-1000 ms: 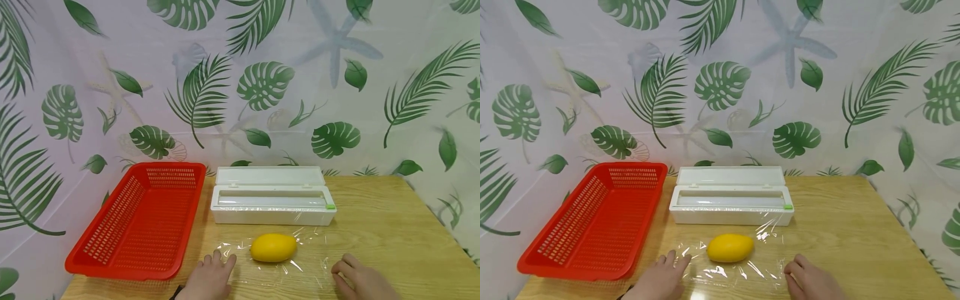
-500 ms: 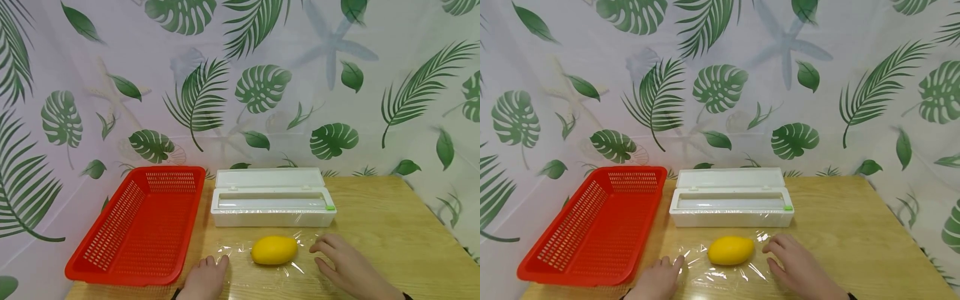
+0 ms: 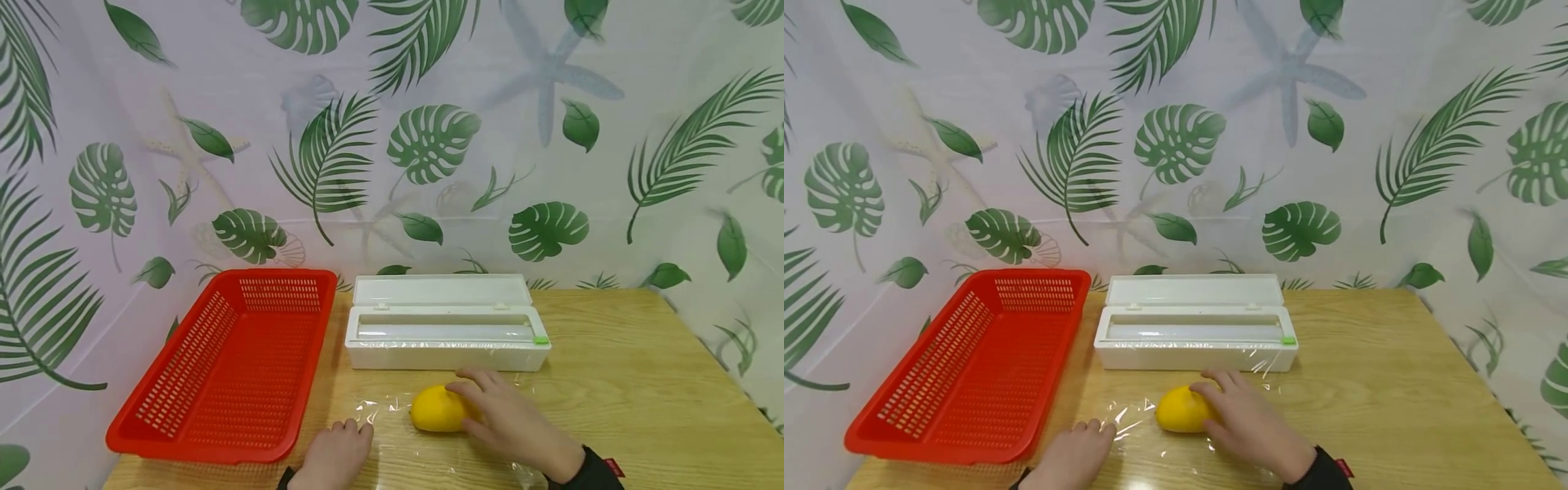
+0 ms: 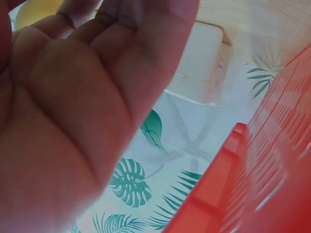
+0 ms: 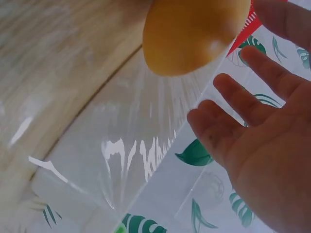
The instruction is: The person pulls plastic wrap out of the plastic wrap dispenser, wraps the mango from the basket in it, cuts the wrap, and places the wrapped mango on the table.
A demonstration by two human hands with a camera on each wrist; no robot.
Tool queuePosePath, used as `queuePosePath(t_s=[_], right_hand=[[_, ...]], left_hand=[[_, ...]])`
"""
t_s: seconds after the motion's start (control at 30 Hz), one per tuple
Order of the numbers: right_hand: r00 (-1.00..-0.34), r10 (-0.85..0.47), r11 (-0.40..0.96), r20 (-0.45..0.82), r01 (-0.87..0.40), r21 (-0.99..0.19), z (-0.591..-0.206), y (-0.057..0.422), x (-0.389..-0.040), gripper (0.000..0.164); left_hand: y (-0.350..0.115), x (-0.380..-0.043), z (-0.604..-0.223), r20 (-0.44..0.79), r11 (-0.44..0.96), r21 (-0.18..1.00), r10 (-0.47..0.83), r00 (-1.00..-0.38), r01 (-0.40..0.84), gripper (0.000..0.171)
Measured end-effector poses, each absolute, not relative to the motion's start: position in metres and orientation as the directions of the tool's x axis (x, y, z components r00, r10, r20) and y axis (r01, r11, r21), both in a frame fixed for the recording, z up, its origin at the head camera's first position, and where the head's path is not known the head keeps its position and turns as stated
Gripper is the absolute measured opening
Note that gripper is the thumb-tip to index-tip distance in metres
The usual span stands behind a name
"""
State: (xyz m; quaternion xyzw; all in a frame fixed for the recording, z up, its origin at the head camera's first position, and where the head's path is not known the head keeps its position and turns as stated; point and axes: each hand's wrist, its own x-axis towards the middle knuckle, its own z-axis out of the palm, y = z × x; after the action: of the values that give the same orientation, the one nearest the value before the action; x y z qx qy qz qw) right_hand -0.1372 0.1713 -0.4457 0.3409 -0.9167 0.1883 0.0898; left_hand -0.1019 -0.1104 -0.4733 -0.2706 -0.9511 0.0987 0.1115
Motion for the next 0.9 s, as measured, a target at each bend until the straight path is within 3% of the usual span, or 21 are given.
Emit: queuePosePath(t_s=[0.27,0.57,0.9], right_hand=[[-0.761,-0.596,0.688,0.255,-0.648,-0.328,-0.46,0.164,-0.143,0.043],[-0.802,-0.571,0.674,0.176,-0.58,-0.457,-0.463,0.166,-0.144,0.042],[-0.808,-0.57,0.629,0.153,-0.548,-0.552,-0.465,0.167,-0.151,0.041]], left_hand=[[-0.11,-0.103,-0.47,0.167,0.834,-0.256,0.537,-0.827,0.489,0.009],[-0.104,-0.105,-0.455,0.332,0.846,-0.249,0.532,-0.779,0.472,0.018],[-0.092,-0.11,-0.438,0.451,0.786,-0.219,0.607,-0.654,0.579,0.021]])
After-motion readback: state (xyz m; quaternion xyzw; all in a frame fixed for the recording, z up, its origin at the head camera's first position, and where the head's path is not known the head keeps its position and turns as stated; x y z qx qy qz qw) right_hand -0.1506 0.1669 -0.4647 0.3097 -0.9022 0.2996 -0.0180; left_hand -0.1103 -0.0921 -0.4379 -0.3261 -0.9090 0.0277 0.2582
